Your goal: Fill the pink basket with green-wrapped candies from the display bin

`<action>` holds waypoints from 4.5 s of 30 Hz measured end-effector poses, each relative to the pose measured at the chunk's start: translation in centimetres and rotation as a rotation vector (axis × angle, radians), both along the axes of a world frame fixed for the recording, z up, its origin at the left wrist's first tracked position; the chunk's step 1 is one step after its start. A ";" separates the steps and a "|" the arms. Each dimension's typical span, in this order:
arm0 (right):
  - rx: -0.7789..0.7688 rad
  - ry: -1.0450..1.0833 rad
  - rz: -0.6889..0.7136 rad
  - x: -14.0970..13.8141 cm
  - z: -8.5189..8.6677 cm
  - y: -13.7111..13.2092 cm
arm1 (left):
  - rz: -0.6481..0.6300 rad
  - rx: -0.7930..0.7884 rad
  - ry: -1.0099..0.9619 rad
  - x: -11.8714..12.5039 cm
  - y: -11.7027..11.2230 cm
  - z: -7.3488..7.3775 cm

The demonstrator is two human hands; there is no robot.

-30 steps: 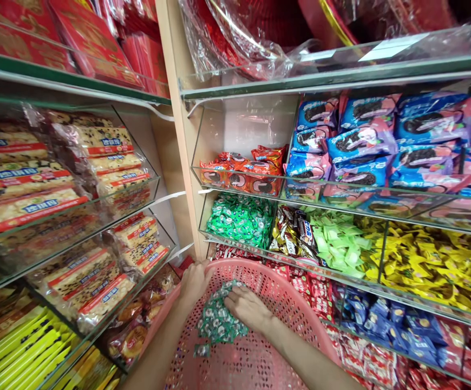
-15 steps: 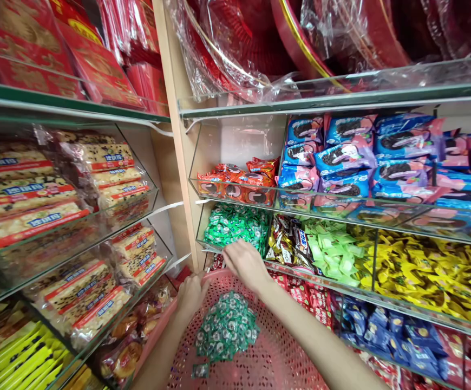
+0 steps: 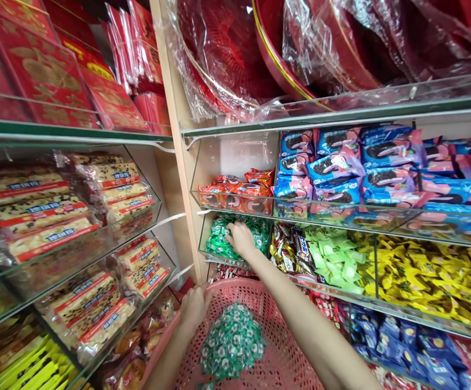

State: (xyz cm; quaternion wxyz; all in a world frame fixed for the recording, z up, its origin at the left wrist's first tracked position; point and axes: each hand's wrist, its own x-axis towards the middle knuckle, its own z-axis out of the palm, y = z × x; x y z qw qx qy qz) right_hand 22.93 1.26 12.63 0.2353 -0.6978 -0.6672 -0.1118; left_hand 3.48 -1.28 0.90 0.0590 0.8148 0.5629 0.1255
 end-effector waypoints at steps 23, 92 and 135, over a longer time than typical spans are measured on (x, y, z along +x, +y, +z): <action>-0.585 -0.314 0.290 -7.0 -12.5 -11.4 | 0.003 0.000 0.043 0.2 -0.4 0.2; -0.630 -0.287 0.355 -12.6 -9.6 -12.1 | 0.014 -0.007 0.049 0.3 -0.1 0.1; -0.257 0.943 0.201 -4.1 -12.8 -10.2 | 0.002 0.009 0.054 0.4 -0.5 0.4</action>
